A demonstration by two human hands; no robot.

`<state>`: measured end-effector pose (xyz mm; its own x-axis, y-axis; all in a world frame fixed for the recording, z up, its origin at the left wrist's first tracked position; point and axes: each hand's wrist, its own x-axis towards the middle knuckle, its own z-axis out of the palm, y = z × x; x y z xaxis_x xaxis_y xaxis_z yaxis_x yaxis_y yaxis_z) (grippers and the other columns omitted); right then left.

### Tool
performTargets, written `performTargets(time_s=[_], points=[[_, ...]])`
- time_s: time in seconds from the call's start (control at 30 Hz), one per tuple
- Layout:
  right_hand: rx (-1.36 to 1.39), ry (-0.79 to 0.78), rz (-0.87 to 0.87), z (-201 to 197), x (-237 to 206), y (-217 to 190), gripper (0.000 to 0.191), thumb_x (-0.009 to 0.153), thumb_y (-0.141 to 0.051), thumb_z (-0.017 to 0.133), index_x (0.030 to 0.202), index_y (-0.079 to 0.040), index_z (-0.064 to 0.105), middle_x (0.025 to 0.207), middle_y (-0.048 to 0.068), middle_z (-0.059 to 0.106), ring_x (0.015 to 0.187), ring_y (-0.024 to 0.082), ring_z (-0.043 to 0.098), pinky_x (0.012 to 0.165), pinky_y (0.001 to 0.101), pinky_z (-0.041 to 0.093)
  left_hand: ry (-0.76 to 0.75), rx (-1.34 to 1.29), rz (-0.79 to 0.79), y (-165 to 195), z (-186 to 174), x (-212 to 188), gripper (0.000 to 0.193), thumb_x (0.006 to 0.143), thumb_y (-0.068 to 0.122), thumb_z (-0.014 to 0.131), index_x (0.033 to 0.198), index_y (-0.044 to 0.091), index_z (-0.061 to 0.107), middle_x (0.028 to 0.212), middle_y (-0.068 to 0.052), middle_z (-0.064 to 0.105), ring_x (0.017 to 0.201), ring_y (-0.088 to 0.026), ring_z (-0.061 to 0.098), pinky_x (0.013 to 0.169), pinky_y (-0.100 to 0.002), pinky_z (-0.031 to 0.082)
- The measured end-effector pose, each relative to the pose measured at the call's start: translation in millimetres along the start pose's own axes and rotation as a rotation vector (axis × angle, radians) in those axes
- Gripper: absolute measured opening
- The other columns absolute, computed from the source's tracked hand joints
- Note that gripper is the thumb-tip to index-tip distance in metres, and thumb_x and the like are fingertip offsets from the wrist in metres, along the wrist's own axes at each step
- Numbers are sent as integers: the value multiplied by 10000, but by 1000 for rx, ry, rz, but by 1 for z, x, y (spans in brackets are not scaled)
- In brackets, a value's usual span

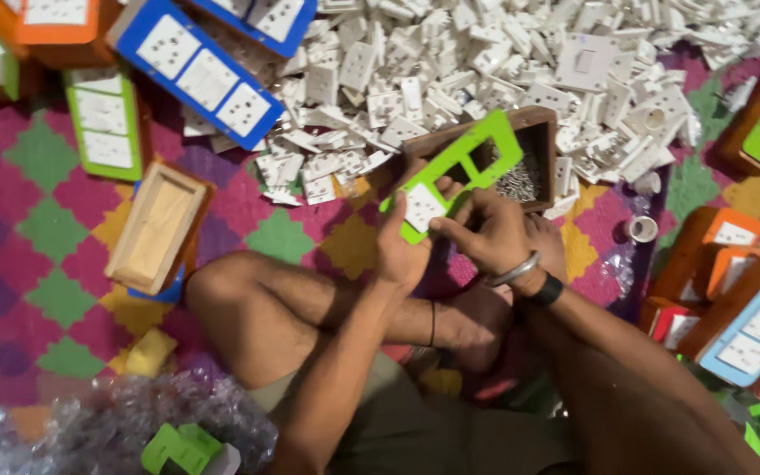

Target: The person assembles electrical switch plates by hand, inserting white switch modules into orange and green plastic frames and securing them with screws from a nearby wooden box. The person handles multiple frames and switch components, placing finished units aside.

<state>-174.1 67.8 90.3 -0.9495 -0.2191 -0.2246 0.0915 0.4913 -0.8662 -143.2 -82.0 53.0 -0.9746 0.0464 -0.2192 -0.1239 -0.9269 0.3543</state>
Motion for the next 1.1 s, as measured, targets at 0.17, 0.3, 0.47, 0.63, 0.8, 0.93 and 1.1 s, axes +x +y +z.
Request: performTargets(time_s=[0.17,0.3,0.47,0.63,0.8,0.93,1.1], points=[[-206,160,-34,-24,6,9,246,880,-247,838,890,-41,703,693,80,673,592,158,643,552,310,501,25,31,41,31,-7,1,636,1095,427,454,1601,60,337,1452,-197,550,1386,-389,528,1135,-565,463],[-380,276,-252,-49,21,19,162,934,-165,788,1027,-52,719,929,122,681,715,254,681,630,355,544,80,-6,88,52,-17,5,628,1083,451,457,1608,131,330,1452,-167,534,1394,-374,513,1140,-604,459],[-491,238,-301,-58,23,25,150,935,-98,738,1081,-64,738,994,137,673,795,320,668,697,411,541,75,41,30,41,-15,9,640,1075,459,461,1593,104,338,1447,-173,530,1395,-382,521,1137,-619,459],[-623,279,-268,-52,23,30,85,908,-112,777,978,-79,744,946,141,670,793,354,661,680,439,531,41,66,-11,33,-11,7,662,1081,447,474,1604,69,323,1441,-197,538,1379,-375,530,1153,-602,455],[-356,333,-256,-51,23,39,90,912,-57,770,995,-61,736,928,114,678,795,279,673,703,386,541,32,126,-40,29,-10,3,685,1069,454,480,1602,56,315,1445,-204,536,1367,-365,541,1156,-581,457],[-345,408,-287,-51,19,39,106,916,-29,797,991,-11,725,922,147,682,764,259,650,686,355,523,20,128,-57,26,-11,1,696,1066,458,490,1602,52,311,1451,-207,533,1374,-363,538,1158,-573,449],[595,220,45,-60,16,30,102,1019,-62,645,1104,-14,617,971,99,737,832,156,717,714,267,588,-32,129,-56,18,-12,1,669,1075,430,507,1595,39,348,1460,-217,530,1367,-362,555,1139,-558,478]])
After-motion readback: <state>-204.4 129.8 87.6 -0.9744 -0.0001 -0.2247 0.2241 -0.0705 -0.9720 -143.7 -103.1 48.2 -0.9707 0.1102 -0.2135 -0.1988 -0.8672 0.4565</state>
